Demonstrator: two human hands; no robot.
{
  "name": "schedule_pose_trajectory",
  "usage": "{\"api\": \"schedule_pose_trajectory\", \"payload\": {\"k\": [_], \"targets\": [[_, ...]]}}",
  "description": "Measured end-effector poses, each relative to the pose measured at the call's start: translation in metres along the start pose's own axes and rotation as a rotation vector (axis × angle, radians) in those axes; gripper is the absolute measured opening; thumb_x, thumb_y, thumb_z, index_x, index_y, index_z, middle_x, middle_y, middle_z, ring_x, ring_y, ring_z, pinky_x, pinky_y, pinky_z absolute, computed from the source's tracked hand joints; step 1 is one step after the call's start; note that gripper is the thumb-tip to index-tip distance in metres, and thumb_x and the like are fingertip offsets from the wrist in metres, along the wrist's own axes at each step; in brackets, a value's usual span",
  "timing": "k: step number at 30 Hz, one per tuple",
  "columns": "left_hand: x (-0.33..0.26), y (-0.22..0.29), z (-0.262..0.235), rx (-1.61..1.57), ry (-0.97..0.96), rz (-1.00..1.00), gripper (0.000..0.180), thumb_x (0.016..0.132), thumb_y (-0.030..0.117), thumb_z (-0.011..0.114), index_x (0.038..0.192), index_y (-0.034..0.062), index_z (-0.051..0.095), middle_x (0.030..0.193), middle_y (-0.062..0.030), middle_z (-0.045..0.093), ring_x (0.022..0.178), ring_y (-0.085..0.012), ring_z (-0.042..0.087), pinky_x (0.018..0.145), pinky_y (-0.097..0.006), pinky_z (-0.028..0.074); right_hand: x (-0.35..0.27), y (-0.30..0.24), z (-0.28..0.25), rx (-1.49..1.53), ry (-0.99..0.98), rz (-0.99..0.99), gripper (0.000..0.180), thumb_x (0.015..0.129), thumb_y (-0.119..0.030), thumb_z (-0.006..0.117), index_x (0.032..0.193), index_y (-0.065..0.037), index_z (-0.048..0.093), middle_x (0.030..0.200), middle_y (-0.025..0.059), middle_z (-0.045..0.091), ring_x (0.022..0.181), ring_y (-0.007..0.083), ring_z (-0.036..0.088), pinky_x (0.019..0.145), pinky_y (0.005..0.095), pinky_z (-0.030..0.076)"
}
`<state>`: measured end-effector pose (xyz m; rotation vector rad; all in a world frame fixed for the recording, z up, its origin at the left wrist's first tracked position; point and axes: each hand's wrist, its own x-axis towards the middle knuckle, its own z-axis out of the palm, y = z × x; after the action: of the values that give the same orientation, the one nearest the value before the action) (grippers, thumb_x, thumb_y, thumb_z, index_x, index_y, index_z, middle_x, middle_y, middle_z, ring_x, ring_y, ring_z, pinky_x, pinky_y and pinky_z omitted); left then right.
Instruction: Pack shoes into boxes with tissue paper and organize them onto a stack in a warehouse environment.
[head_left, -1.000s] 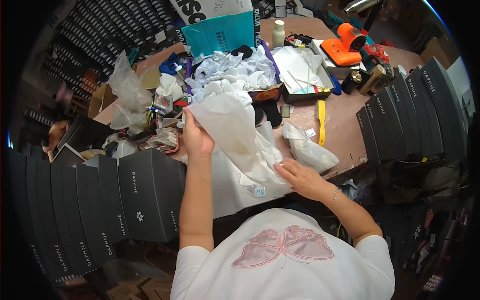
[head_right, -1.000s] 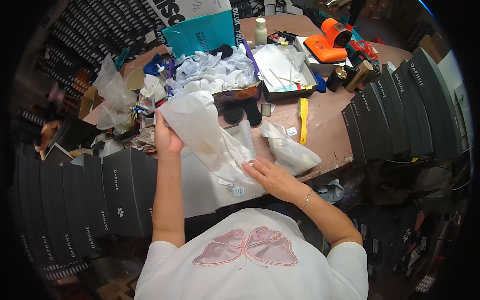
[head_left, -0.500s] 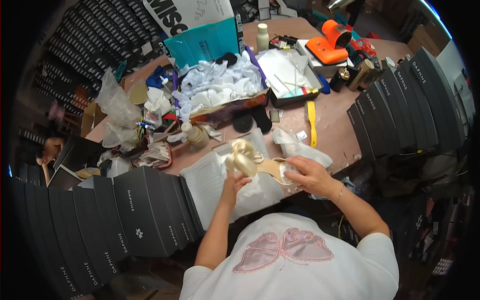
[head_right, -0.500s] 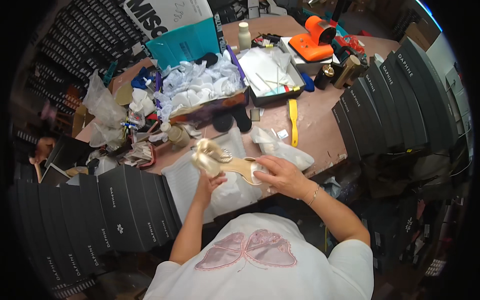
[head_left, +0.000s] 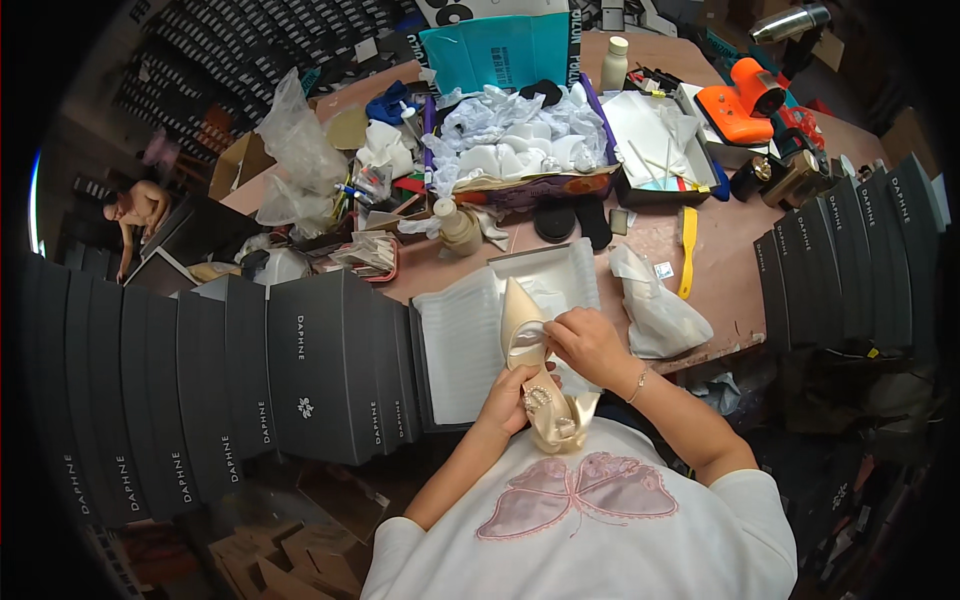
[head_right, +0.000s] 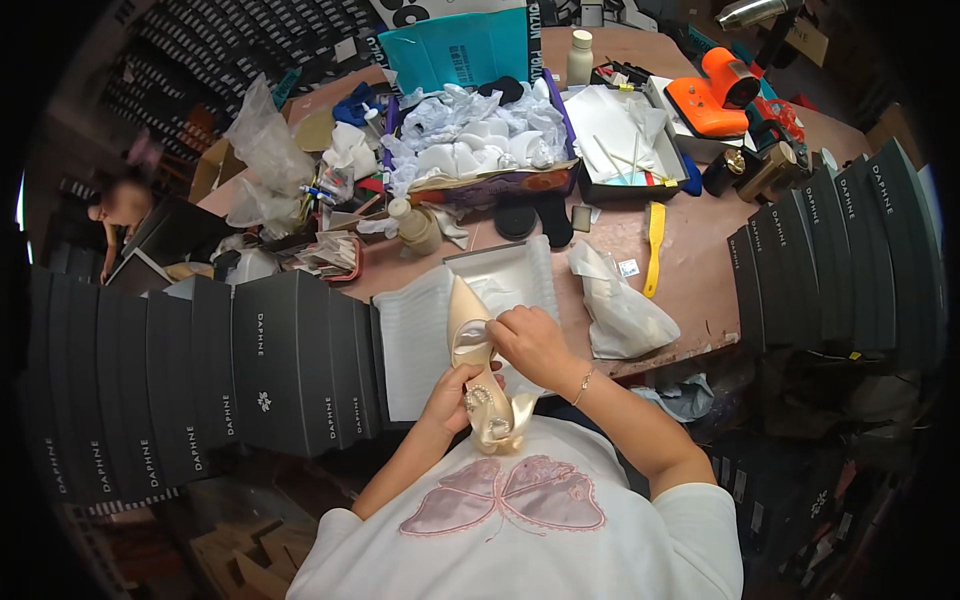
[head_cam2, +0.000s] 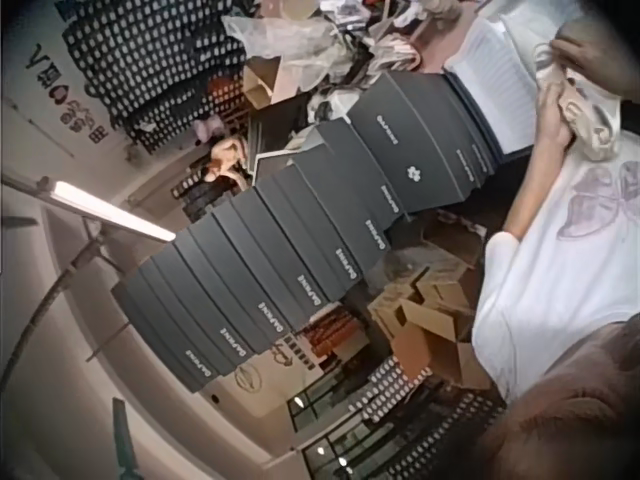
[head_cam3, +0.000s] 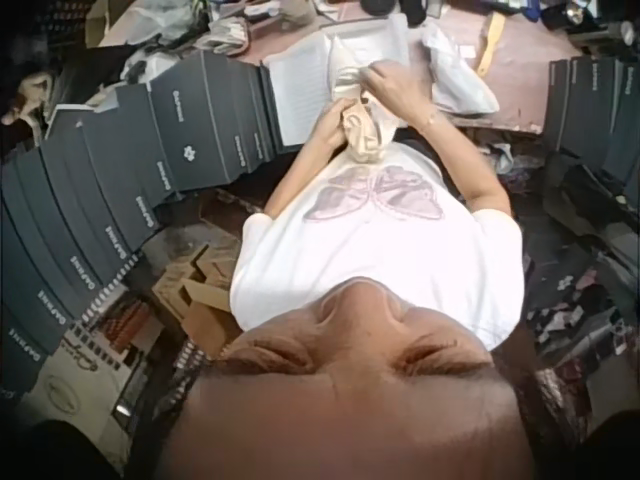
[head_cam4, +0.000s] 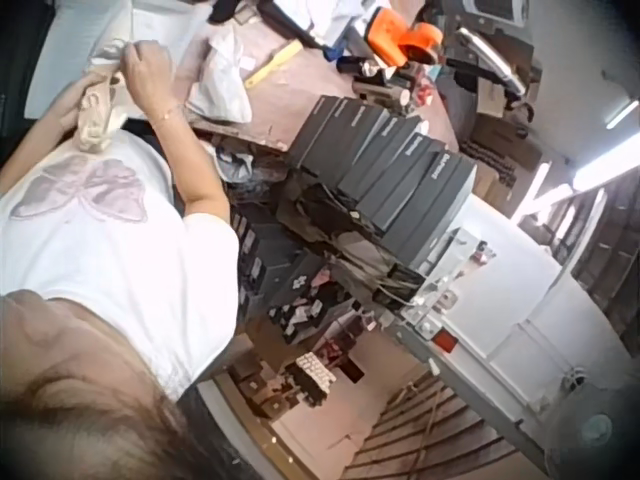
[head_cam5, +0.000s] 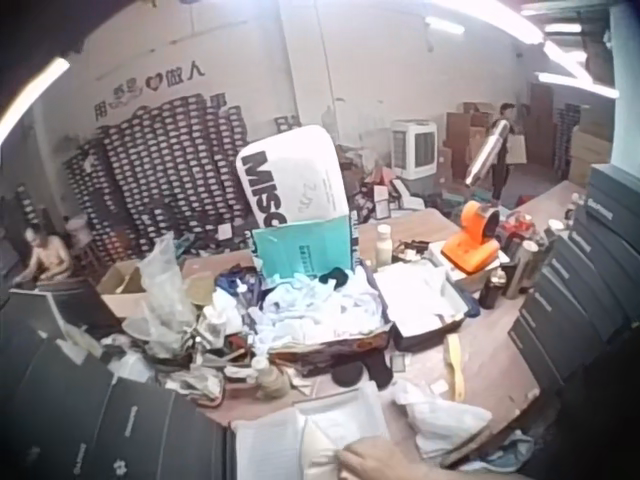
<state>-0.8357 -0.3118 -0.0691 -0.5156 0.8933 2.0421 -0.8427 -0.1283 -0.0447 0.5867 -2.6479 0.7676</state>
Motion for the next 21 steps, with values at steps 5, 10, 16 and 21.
{"api": "schedule_pose_trajectory", "payload": {"k": [5,10,16,21], "targets": [[-0.004,-0.024,-0.003,-0.032,0.071,0.142,0.033,0.088,0.005,0.051,0.121,0.0054,0.043,0.103,-0.0083,0.054,0.087,-0.0189,0.06,0.077,-0.034,0.053,0.001,-0.008,0.032,-0.007,-0.098,0.159,0.026,0.075,-0.016,0.066,0.098,-0.007,0.059,0.081,0.0054,0.056,0.079,0.0228,0.056,0.067,0.0359,0.042],[-0.012,-0.037,0.009,0.029,0.093,0.352,0.052,0.085,-0.004,0.049,0.129,0.0098,0.026,0.115,-0.0099,0.046,0.099,-0.0174,0.056,0.08,-0.033,0.053,-0.002,-0.021,0.025,0.098,-0.033,0.198,0.035,0.072,-0.017,0.072,0.103,-0.006,0.059,0.081,0.0057,0.057,0.081,0.0238,0.057,0.077,0.0381,0.039],[-0.018,-0.039,0.011,0.072,0.103,0.329,0.056,0.083,-0.005,0.049,0.13,0.0105,0.024,0.118,-0.0112,0.044,0.103,-0.0189,0.055,0.082,-0.033,0.053,-0.018,-0.02,0.026,0.325,0.049,0.268,0.033,0.073,-0.016,0.073,0.102,-0.007,0.06,0.086,0.0061,0.06,0.091,0.0236,0.055,0.083,0.0377,0.034],[-0.017,-0.04,0.011,0.077,0.101,0.345,0.059,0.082,-0.005,0.052,0.13,0.0065,0.02,0.122,-0.012,0.041,0.107,-0.018,0.05,0.087,-0.03,0.048,-0.019,-0.022,0.024,0.374,0.04,0.278,0.03,0.073,-0.019,0.074,0.097,-0.008,0.061,0.086,0.0055,0.06,0.089,0.0229,0.055,0.082,0.0368,0.034]]}}
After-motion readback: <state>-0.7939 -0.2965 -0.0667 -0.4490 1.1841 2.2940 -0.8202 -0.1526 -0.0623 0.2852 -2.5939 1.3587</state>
